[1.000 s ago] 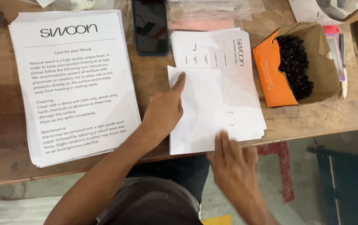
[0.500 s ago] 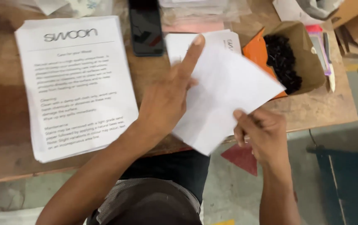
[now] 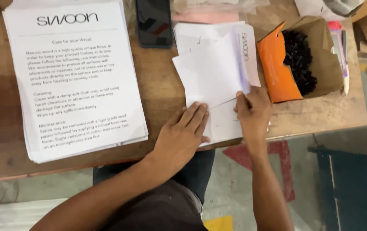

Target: Folding product care instruction papers and placing them into small red bags.

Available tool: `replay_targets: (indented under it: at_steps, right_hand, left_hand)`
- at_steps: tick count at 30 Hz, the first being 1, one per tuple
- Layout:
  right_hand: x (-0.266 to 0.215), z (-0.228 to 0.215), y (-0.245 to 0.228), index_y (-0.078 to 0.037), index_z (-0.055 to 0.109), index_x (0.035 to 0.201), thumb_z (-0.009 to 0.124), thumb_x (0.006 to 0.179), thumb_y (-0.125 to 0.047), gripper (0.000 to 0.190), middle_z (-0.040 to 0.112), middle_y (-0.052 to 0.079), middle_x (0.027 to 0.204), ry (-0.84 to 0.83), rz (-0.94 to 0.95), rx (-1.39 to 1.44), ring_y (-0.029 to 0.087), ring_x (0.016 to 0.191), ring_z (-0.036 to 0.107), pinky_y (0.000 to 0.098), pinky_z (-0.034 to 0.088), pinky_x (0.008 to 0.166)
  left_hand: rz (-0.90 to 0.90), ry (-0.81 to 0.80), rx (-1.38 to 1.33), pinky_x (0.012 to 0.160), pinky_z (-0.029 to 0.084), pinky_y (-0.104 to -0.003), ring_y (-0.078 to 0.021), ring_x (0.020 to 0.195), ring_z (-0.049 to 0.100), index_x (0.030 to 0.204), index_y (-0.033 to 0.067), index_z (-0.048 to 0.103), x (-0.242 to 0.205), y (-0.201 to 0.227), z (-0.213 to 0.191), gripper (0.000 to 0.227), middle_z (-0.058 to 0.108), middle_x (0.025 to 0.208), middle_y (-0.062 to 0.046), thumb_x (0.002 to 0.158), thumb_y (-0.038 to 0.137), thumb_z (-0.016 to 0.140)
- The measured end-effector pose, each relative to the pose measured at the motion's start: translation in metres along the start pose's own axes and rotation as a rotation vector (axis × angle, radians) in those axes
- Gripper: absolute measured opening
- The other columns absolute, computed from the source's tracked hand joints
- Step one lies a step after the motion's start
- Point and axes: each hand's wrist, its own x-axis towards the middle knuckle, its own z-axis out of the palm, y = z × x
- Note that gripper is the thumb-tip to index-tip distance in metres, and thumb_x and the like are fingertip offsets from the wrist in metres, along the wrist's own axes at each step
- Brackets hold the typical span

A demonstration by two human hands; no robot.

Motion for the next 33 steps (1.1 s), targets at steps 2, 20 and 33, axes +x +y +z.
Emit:
replay_targets:
  at_steps: [2, 20, 33]
  right_hand:
    - [-0.002, 0.001, -0.004, -0.006, 0.074, 0.134, 0.065, 0.089, 0.011, 0.048, 0.058, 0.013, 0.109, 0.001, -0.517, -0.474, 0.020, 0.070, 0.060, 0.0323, 0.051, 0.061]
    - [-0.006, 0.007, -0.036, -0.015, 0.073, 0.133, 0.070, 0.078, 0.007, 0.060, 0.056, 0.003, 0.121, -0.282, -0.870, -0.885, 0.024, 0.092, 0.054, 0.0342, 0.055, 0.076]
    - [-0.007, 0.007, -0.033, -0.018, 0.071, 0.138, 0.071, 0.084, 0.002, 0.057, 0.054, 0.005, 0.122, -0.306, -0.895, -0.947, 0.021, 0.091, 0.055, 0.0338, 0.056, 0.078]
  left_hand:
    - [-0.039, -0.009, -0.007, 0.106, 0.047, -0.040, -0.0278, 0.134, 0.051, 0.131, -0.0031, 0.066, -0.002, 0.000, -0.006, 0.062, 0.056, 0.139, -0.012, 0.089, 0.043, 0.066]
    - [-0.129, 0.083, -0.247, 0.087, 0.060, -0.029, -0.0242, 0.122, 0.061, 0.117, -0.0052, 0.070, -0.013, -0.019, -0.009, 0.031, 0.063, 0.130, -0.010, 0.094, 0.016, 0.071]
    - [-0.141, 0.105, -0.270, 0.090, 0.060, -0.029, -0.0247, 0.122, 0.062, 0.115, -0.0058, 0.070, -0.013, -0.018, -0.011, 0.029, 0.063, 0.129, -0.011, 0.093, 0.013, 0.072]
